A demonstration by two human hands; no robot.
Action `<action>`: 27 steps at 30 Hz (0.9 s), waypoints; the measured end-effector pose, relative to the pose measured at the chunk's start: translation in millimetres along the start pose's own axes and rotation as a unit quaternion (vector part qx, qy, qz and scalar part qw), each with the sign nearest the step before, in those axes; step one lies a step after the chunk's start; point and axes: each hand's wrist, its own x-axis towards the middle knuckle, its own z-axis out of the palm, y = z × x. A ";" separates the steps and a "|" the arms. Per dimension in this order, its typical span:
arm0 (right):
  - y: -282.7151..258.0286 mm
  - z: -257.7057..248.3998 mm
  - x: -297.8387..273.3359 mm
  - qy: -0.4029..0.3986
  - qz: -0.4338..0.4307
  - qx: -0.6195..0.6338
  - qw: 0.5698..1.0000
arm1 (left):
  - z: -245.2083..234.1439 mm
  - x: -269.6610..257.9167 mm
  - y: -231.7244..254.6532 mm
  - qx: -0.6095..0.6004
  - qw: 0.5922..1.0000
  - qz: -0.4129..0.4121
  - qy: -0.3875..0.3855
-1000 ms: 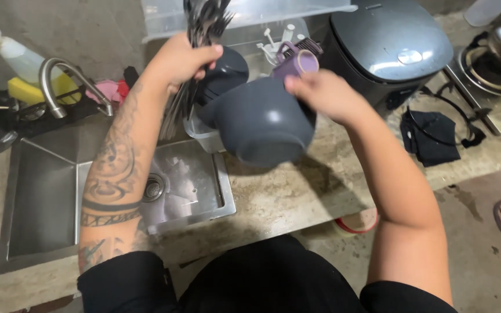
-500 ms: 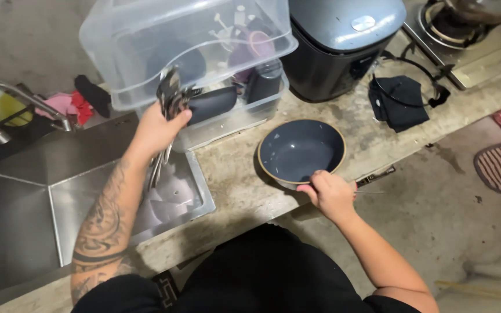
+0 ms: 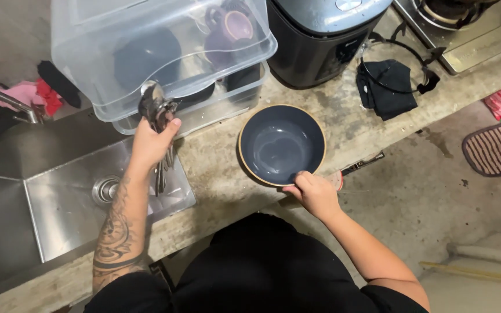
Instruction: Gathering utensils and cups and placing them on a dining table already set with plates and rice.
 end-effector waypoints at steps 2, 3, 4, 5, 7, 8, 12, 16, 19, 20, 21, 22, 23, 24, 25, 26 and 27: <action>-0.4 -10.5 3.7 -0.012 -0.008 0.001 1.000 | 2.2 0.0 -10.6 0.006 1.000 0.012 -0.008; -0.6 -15.6 7.0 -0.021 -0.018 0.000 1.000 | 2.2 0.1 -15.2 0.011 0.999 0.028 -0.015; -2.3 -26.3 7.8 -0.022 -0.019 0.001 1.000 | 2.8 -1.1 -26.8 0.011 0.999 0.027 -0.014; -3.3 -36.4 10.9 -0.032 -0.018 0.001 0.999 | 2.3 -1.5 -37.4 0.043 0.995 0.083 -0.022; -0.8 -48.2 22.0 -0.042 -0.022 0.001 0.999 | 5.0 -6.9 -46.6 0.076 0.987 0.140 -0.027; 2.9 -49.5 30.0 -0.050 -0.033 -0.006 0.998 | 8.6 -11.6 -45.6 0.031 0.997 0.065 -0.035; 8.5 -33.3 85.4 -0.067 -0.166 0.010 0.984 | 27.8 -40.0 -45.7 -0.108 0.991 -0.057 -0.061; 5.9 29.6 113.2 -0.184 -0.143 -0.004 0.973 | 50.1 -76.0 -45.0 -0.187 0.978 -0.077 -0.055; 12.3 70.4 112.6 -0.289 -0.182 -0.087 0.936 | 57.5 -97.5 -41.3 -0.185 0.978 -0.074 -0.063; 14.7 78.0 109.5 -0.305 -0.188 -0.070 0.931 | 57.1 -103.1 -42.6 -0.194 0.976 -0.071 -0.066; 16.5 85.5 104.9 -0.322 -0.193 -0.053 0.925 | 56.9 -110.3 -44.4 -0.203 0.974 -0.068 -0.070; 18.1 86.2 105.6 -0.323 -0.204 -0.052 0.923 | 53.2 -115.4 -40.4 -0.205 0.975 -0.068 -0.059; 19.6 86.6 105.0 -0.331 -0.201 -0.029 0.921 | 50.0 -122.0 -36.9 -0.219 0.972 -0.056 -0.057; 20.8 87.3 104.3 -0.339 -0.199 -0.007 0.919 | 46.7 -128.9 -33.7 -0.233 0.970 -0.043 -0.054; 23.0 86.1 106.1 -0.343 -0.209 -0.004 0.916 | 42.6 -133.0 -38.7 -0.235 0.970 -0.044 -0.043; 24.7 85.0 107.9 -0.376 -0.187 0.006 0.908 | 38.2 -137.8 -43.8 -0.249 0.966 -0.043 -0.050; 25.1 85.0 110.1 -0.408 -0.165 0.016 0.898 | 32.4 -143.1 -49.1 -0.262 0.963 -0.042 -0.056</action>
